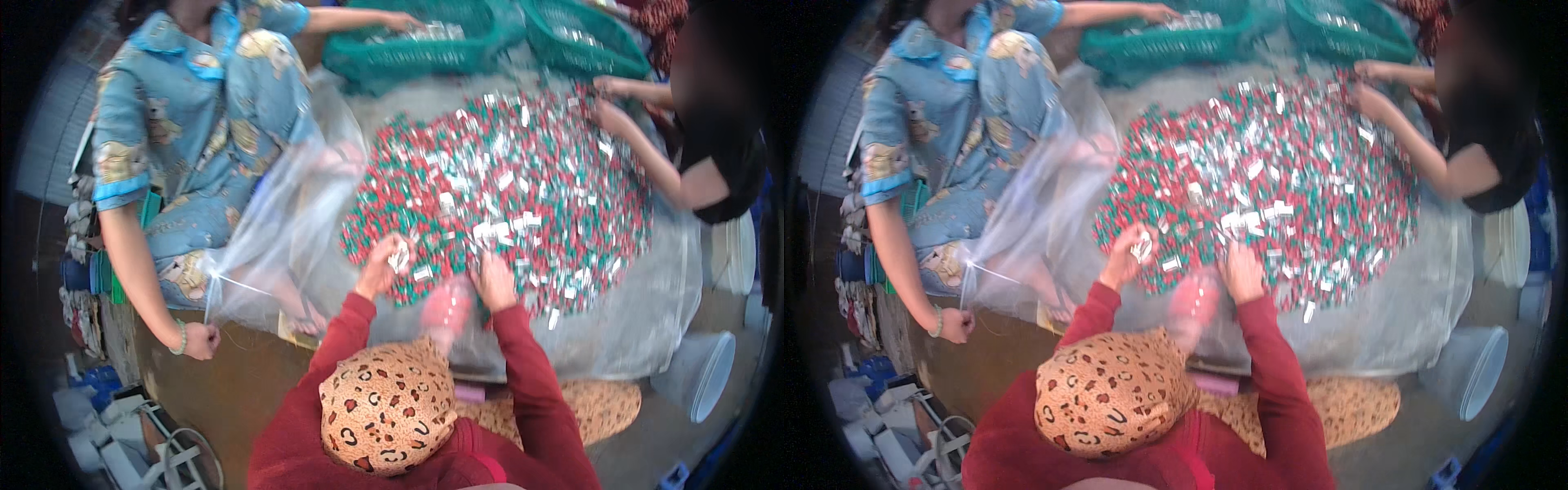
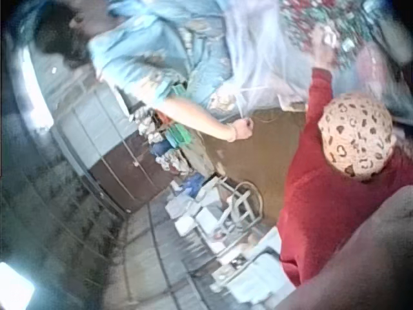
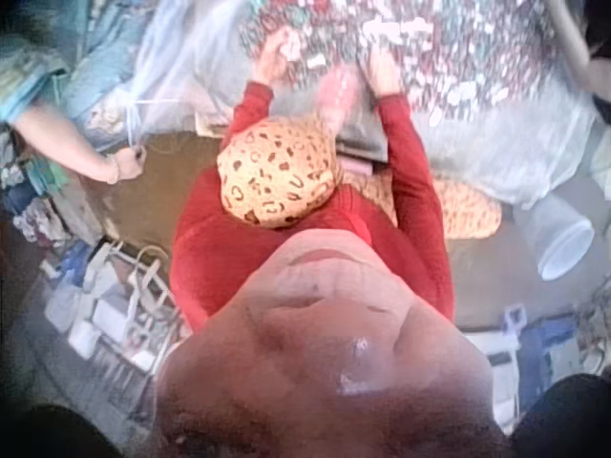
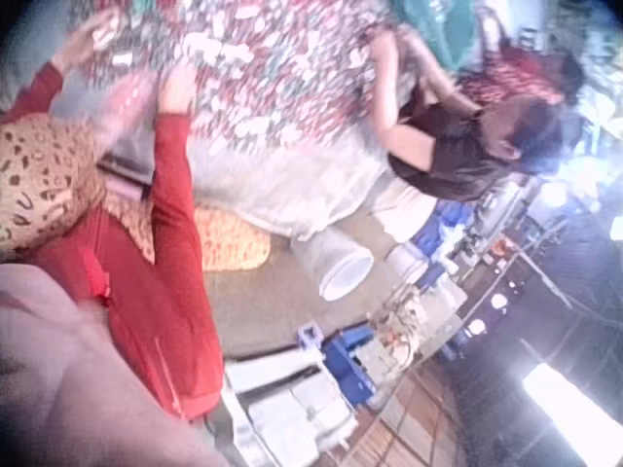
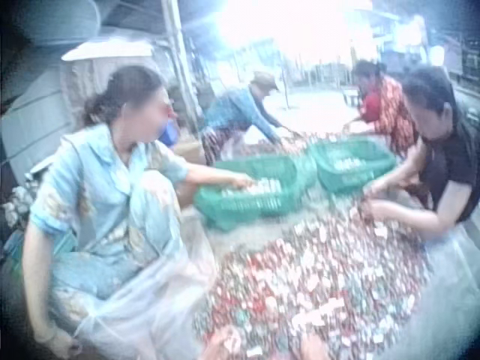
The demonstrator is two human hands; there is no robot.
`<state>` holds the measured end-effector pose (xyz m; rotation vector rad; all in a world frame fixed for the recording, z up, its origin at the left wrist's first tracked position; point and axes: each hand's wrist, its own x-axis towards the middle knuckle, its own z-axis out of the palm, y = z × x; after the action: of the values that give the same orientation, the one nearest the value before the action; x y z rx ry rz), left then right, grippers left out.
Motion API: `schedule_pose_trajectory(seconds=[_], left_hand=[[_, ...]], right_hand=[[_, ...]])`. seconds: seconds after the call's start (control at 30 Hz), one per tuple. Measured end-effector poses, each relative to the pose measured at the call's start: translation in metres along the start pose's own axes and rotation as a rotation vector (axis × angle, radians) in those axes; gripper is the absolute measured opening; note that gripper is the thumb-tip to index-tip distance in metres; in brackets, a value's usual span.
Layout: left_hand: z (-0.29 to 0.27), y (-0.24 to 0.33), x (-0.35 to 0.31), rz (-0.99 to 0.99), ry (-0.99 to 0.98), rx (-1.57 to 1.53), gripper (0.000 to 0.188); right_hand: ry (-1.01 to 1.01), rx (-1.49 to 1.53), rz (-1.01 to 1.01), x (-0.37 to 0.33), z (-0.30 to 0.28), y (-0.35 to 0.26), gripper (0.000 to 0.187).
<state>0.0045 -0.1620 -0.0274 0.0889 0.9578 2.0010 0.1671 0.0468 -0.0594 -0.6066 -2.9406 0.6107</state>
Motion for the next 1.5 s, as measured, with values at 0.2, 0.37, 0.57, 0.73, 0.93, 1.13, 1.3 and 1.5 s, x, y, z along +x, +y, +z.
schedule_pose_trajectory(seconds=[0.2,0.37,0.57,0.73,0.93,1.13,1.3,1.5], left_hand=[[0.031,0.034,-0.023,0.012,-0.171,-0.045,0.024],[0.015,0.012,-0.024,-0.009,-0.112,1.11,0.032],[0.012,-0.03,-0.024,0.165,0.062,1.76,0.024],[0.011,-0.017,-0.012,0.28,0.116,1.464,0.015],[0.034,0.013,-0.007,-0.107,-0.156,-0.038,0.024],[0.069,-0.014,-0.006,-0.373,-0.046,-0.356,0.049],[0.075,-0.053,-0.009,-0.568,0.149,-0.372,0.048],[0.048,-0.071,0.01,-0.528,0.037,-0.568,0.029]], right_hand=[[0.126,0.566,0.092,0.013,-0.013,0.0,0.026],[-0.286,1.892,0.465,-0.005,-0.059,0.004,0.014],[-0.287,1.936,0.589,-0.015,-0.073,0.0,0.02],[-0.278,2.025,0.657,-0.024,-0.084,-0.018,0.027],[-0.358,2.614,0.273,-0.026,-0.085,-0.02,0.019],[-0.042,1.707,0.48,-0.008,-0.11,-0.057,0.03],[0.057,0.486,-0.144,-0.009,-0.095,-0.09,0.039],[0.281,0.479,-0.26,-0.02,-0.114,-0.098,0.034]])
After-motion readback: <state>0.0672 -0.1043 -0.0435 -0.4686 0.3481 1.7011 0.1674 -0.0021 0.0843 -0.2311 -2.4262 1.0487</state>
